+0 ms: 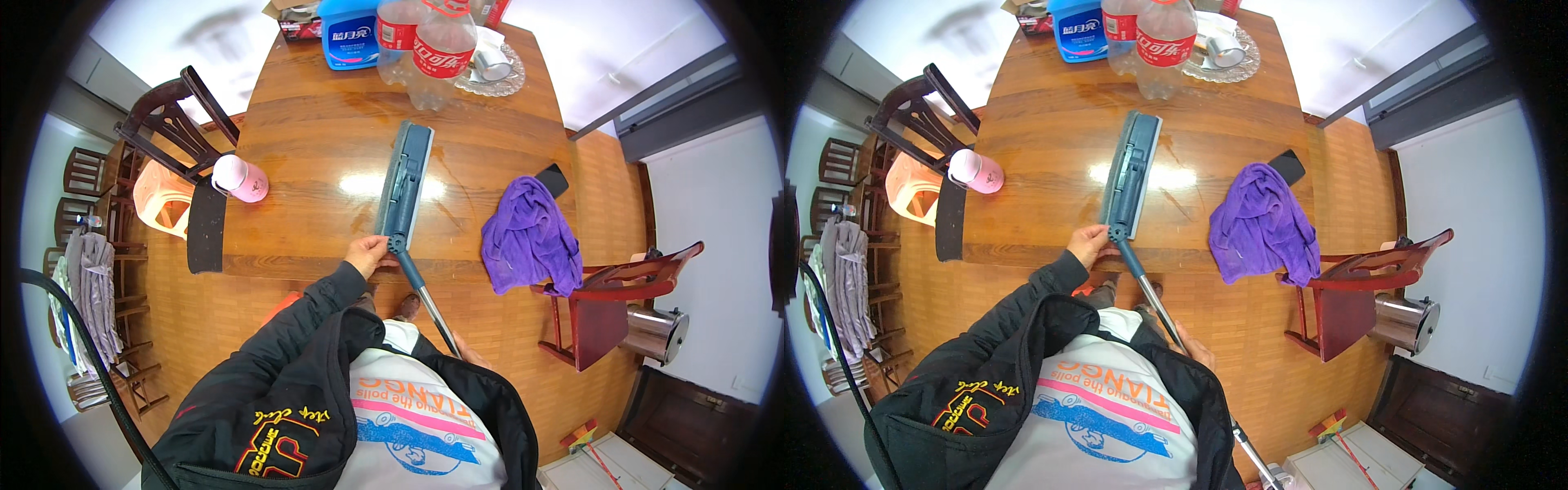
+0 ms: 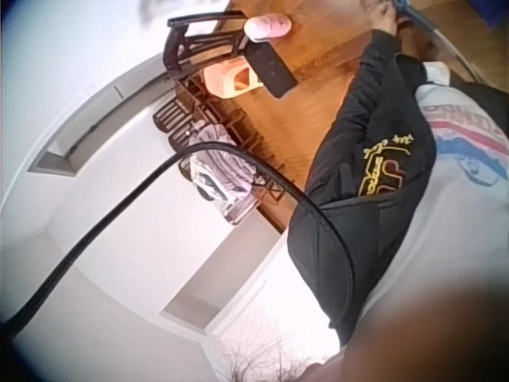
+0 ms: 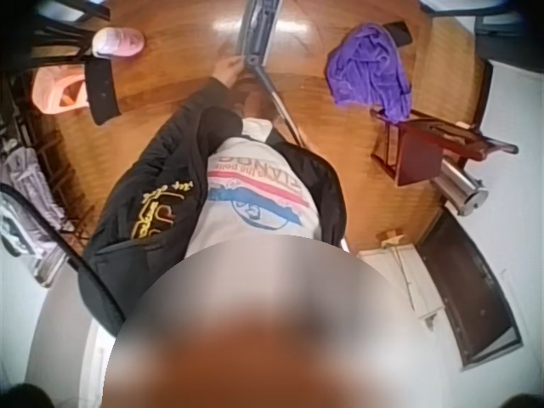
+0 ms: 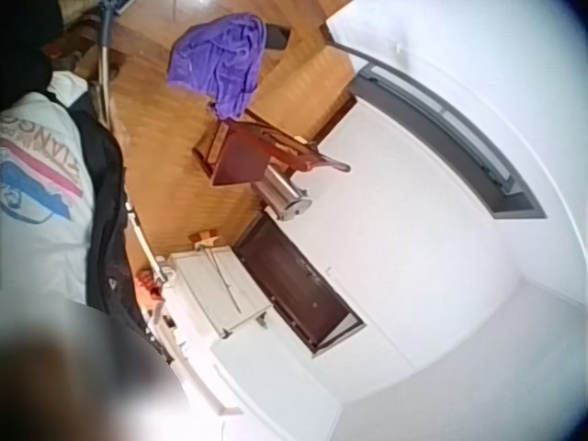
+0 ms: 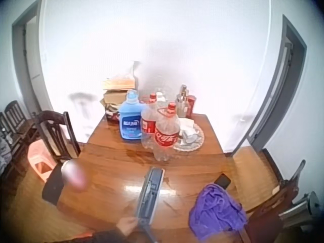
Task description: The person moves a bucket and mop from a bathroom into a dining area. They place the mop handle and head on a wooden table, then use a small metal tool to tighten a screw on the mop head. Finally, they attach the mop head to the handle and secure it.
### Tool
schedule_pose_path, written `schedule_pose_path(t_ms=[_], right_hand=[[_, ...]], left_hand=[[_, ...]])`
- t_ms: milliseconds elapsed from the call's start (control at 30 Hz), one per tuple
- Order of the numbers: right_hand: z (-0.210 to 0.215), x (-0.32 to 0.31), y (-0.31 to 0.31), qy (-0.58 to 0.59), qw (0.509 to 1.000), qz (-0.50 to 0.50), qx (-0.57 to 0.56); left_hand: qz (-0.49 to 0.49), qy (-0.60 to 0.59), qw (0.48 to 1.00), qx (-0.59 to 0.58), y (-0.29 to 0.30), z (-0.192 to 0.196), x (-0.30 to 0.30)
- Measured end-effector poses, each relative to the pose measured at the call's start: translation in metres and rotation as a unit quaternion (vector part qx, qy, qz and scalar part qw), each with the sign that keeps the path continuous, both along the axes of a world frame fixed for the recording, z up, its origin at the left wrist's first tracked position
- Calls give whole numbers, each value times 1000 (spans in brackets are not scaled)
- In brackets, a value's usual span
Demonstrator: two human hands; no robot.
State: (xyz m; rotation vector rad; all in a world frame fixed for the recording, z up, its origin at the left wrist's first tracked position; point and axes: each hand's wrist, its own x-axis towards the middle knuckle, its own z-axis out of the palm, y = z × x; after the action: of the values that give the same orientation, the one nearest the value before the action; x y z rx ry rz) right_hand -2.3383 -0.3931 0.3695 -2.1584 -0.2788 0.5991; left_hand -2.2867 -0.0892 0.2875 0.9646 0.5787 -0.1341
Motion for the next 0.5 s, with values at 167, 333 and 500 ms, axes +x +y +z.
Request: schedule_pose_path(t_ms=[167, 333, 500], right_hand=[[2, 2, 0, -5, 1000, 3, -18], [3, 2, 1, -14, 1000, 5, 11], [-41, -3, -18, 234, 967, -104, 6]], left_hand=[[4, 11, 1000, 17, -2, 5, 1], [15, 16, 1000, 18, -1, 3, 0], [17, 26, 999, 9, 0, 11, 2]])
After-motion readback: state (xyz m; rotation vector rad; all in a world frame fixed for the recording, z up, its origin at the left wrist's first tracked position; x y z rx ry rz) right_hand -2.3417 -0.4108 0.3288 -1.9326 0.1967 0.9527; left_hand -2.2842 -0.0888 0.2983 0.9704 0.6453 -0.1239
